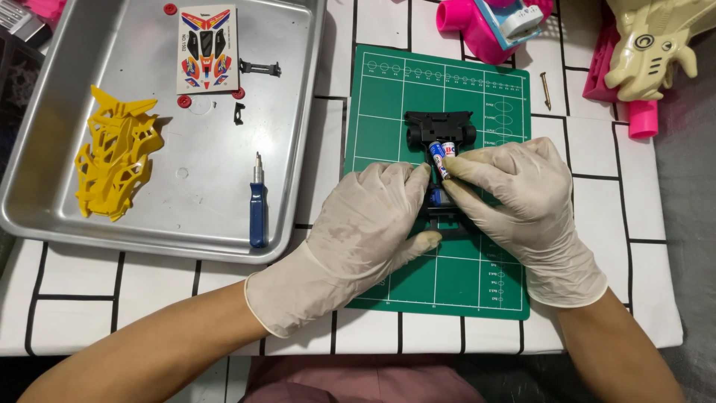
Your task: Assembling a mini 4WD toy car by installing batteries and attaching the plastic body shell to the chassis.
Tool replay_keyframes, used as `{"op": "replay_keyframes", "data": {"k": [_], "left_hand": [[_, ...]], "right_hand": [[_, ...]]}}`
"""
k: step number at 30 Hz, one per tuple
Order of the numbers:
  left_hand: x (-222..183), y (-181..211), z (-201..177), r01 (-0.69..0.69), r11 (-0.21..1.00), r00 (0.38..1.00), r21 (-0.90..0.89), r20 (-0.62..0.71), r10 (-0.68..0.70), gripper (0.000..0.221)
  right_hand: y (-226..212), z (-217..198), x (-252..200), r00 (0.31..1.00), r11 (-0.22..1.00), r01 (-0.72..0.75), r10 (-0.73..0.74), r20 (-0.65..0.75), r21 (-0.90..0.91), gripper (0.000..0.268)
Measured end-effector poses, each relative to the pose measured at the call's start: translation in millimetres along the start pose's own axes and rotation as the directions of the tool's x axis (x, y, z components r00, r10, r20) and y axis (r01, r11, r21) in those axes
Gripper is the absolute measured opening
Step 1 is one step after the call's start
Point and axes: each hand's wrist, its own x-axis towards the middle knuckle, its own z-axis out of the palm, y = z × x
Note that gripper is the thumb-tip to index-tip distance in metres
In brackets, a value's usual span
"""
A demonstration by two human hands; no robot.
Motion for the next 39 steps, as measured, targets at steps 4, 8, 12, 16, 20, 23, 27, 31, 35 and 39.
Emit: {"op": "replay_keyframes", "data": {"k": [4,8,12,16,20,23,27,31,35,39], "left_hand": [[-1.3,-0.8,1.8,-0.013,1.0,1.0,0.024,-0.009,0.013,0.073],[-2.0,0.1,2.0,-0.013,1.0,1.0,0.028,-0.027,0.013,0.071],[-2.0,0.2,2.4,-0.021,0.999,0.999,0.031,-0.038,0.022,0.071],[-1.9,0.5,2.4,-0.023,0.998,0.999,0.054,-0.035,0.025,0.072],[-2.5,-0.4,1.7,-0.029,0.996,0.999,0.08,-0.037,0.032,0.072],[-2.8,-0.6,2.6,-0.035,0.994,0.998,0.102,-0.042,0.04,0.079],[-2.7,-1.8,5.1,-0.042,0.995,0.998,0.096,-0.048,0.047,0.075],[-2.3,-1.7,3.8,-0.038,0.997,0.999,0.069,-0.029,0.04,0.073],[-2.7,-1.1,5.0,-0.023,0.998,0.999,0.05,-0.035,0.025,0.075],[-2.4,-1.4,5.3,-0.026,0.997,0.999,0.079,-0.037,0.029,0.074]], "right_hand": [[1.2,2.4,-2.1,1.0,0.999,0.025,-0.025,0.015,-0.026,0.022],[6.1,3.4,-6.5,0.993,0.99,0.078,-0.065,0.103,-0.121,0.026],[6.7,5.6,-7.8,0.992,0.986,0.074,-0.058,0.111,-0.147,0.03],[6.2,8.3,-8.9,0.995,0.992,0.043,-0.031,0.099,-0.12,0.031],[4.5,8.7,-4.9,0.998,0.999,0.019,-0.016,0.056,-0.046,0.023],[3.7,9.2,-5.7,0.998,0.999,0.006,-0.004,0.055,-0.052,0.019],[-1.0,8.7,-3.0,0.999,0.998,-0.021,0.023,0.04,-0.053,0.015],[-1.4,8.5,-2.6,0.993,0.995,-0.065,0.072,0.09,-0.078,0.023],[0.5,7.8,-4.7,0.991,0.995,-0.067,0.075,0.112,-0.072,0.032],[-2.8,7.8,-1.4,0.993,0.99,-0.043,0.058,0.103,-0.136,0.03]]}}
